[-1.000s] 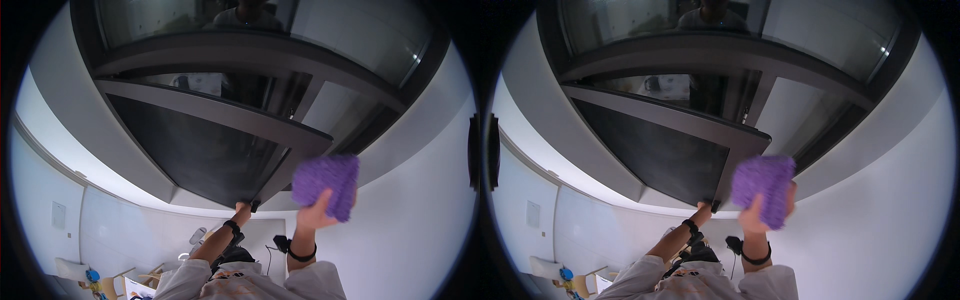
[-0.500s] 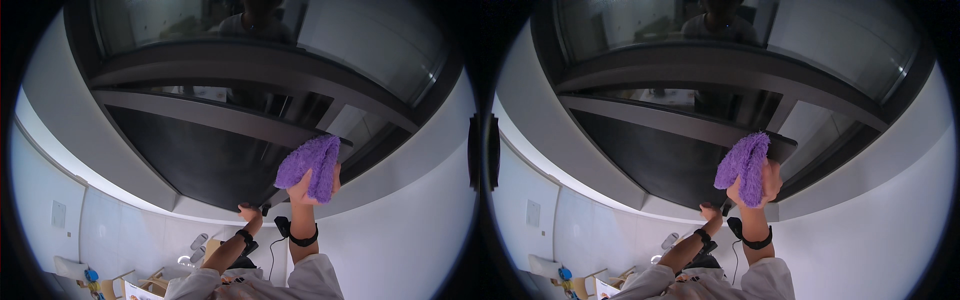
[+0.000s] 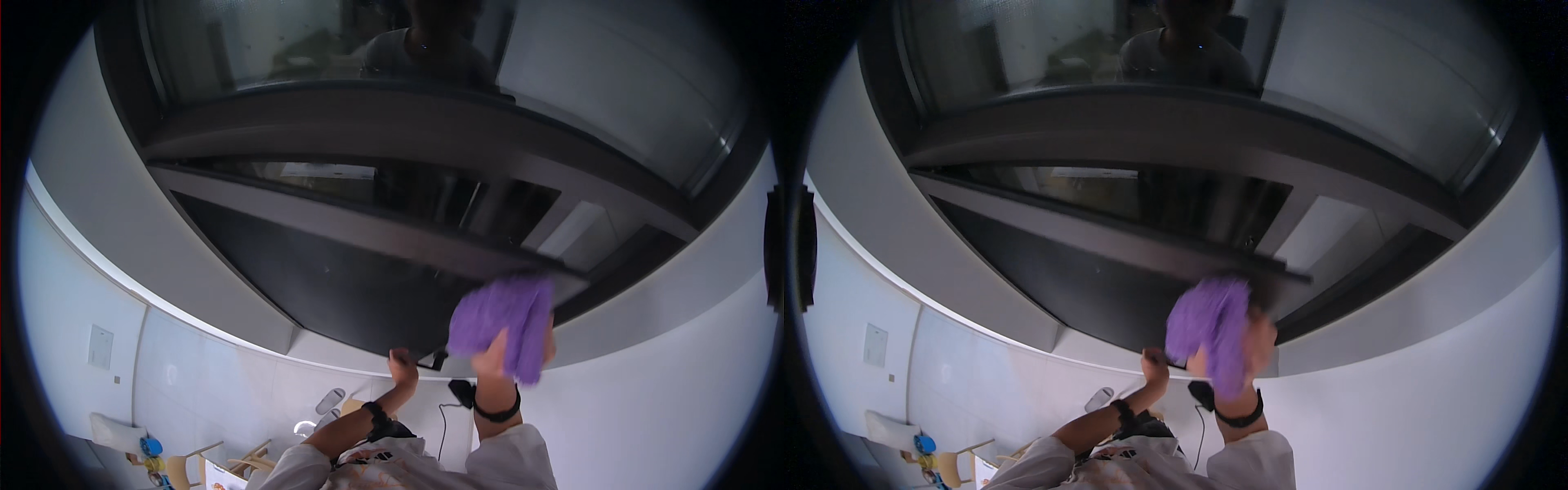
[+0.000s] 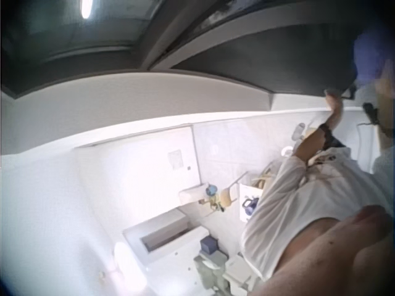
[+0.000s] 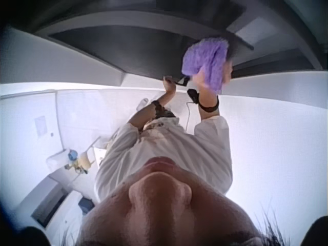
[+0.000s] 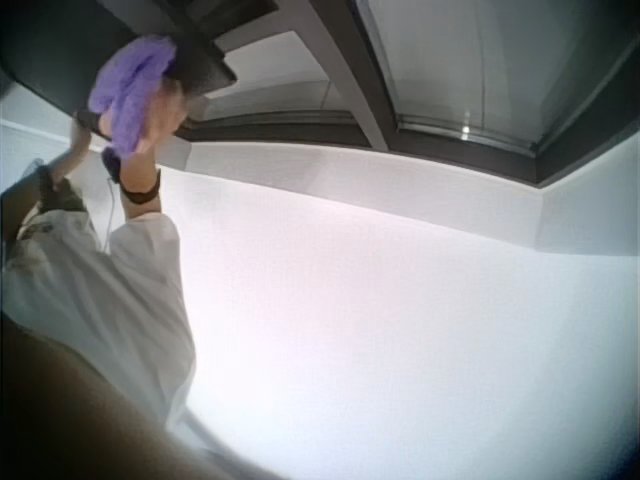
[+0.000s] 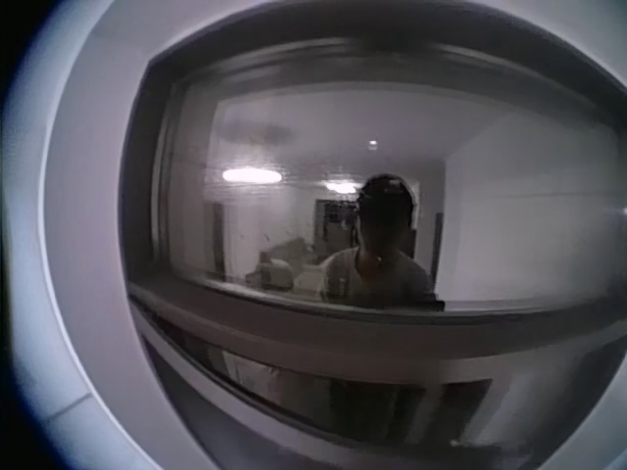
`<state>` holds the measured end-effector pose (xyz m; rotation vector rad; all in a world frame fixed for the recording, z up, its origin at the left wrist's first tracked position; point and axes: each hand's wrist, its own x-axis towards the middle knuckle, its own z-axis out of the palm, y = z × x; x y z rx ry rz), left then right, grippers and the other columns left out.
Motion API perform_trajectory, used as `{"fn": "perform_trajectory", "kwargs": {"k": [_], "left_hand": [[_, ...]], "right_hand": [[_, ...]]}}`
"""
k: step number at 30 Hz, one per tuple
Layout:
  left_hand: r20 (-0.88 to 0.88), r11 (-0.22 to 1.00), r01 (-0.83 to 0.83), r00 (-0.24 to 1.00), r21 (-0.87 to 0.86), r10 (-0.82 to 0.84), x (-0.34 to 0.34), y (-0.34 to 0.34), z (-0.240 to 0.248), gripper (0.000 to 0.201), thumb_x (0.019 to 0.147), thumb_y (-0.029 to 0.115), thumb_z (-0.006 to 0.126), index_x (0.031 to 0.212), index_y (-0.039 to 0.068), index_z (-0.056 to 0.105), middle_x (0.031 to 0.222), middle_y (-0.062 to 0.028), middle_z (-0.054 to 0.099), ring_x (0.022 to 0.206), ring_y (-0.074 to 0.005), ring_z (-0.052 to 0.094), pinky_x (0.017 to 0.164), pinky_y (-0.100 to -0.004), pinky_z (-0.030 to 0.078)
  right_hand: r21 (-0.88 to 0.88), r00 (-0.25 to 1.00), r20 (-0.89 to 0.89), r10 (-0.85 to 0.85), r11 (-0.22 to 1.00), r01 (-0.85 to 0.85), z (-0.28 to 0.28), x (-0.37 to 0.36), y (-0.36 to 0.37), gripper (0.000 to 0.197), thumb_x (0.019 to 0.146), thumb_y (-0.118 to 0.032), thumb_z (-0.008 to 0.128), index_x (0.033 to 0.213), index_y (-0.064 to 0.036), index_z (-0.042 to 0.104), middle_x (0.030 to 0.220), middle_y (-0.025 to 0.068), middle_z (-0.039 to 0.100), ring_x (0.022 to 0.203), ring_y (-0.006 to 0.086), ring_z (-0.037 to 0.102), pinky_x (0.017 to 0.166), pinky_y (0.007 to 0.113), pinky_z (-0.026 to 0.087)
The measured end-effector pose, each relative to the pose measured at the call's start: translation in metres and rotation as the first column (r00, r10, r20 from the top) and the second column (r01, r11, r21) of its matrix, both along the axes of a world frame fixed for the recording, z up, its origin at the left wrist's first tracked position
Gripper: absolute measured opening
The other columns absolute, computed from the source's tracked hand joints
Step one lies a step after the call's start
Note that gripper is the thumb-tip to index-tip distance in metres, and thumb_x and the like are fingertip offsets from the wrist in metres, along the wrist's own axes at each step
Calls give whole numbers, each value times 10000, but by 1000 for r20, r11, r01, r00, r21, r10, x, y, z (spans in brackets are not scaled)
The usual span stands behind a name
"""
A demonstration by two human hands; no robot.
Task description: Cleaning windows and walls using a purple cloth and then rinsing the cloth in a sink.
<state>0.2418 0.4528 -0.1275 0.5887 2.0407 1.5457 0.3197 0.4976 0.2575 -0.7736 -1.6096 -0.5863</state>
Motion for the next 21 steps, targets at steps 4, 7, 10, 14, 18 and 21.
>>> {"fn": "perform_trajectory", "kwargs": {"k": [4, 7, 10, 14, 18, 21], "left_hand": [[-133, 991, 66, 988, -120, -82, 5, -37, -2, 71, 834, 66, 536, 904, 58, 541, 735, -132, 572, 779, -308, 527, 700, -435, 418], [-170, 998, 34, 985, -53, -43, 1, -45, 5, 93, 811, 30, 532, 902, 45, 528, 717, -110, 524, 700, -253, 550, 614, -391, 434], [156, 996, 79, 984, 43, -85, 2, -37, 37, 85, 823, 8, 543, 901, 35, 522, 768, -91, 514, 653, -200, 582, 564, -330, 462], [74, 981, 59, 995, 184, -74, -10, -32, 59, 75, 834, -6, 568, 881, 21, 517, 827, -85, 513, 654, -163, 608, 557, -275, 483], [54, 949, 182, 978, 256, -202, -19, -29, 80, 112, 835, 8, 624, 857, 11, 514, 882, -100, 531, 678, -173, 619, 593, -260, 497], [-106, 967, 217, 973, 134, -203, -23, -15, 94, 110, 843, 27, 631, 844, 13, 521, 856, -113, 559, 686, -195, 625, 598, -283, 512]], "right_hand": [[-170, 753, 23, 657, 745, -645, 14, 22, -39, 247, 764, -125, 610, 1006, -131, 564, 761, 94, 590, 569, 231, 565, 492, 320, 468], [-47, 804, -30, 594, 802, -595, 15, 7, -39, 309, 769, -84, 614, 1071, -119, 561, 740, 77, 590, 545, 214, 550, 476, 296, 453], [-138, 864, 86, 495, 865, -482, 17, 11, -29, 400, 759, -79, 645, 1147, -111, 553, 729, 67, 586, 546, 198, 548, 467, 278, 438], [-101, 875, 56, 480, 875, -474, 14, 4, -16, 463, 746, -111, 682, 1190, -103, 550, 738, 61, 583, 551, 199, 550, 466, 275, 428], [-112, 869, 11, 495, 864, -490, 8, 4, -8, 439, 739, -109, 668, 1165, -81, 567, 743, 85, 581, 560, 236, 550, 461, 310, 416], [-139, 935, 79, 345, 933, -332, -13, 11, 13, 352, 713, -232, 691, 985, -16, 639, 945, 179, 642, 816, 358, 607, 714, 429, 492]]}}
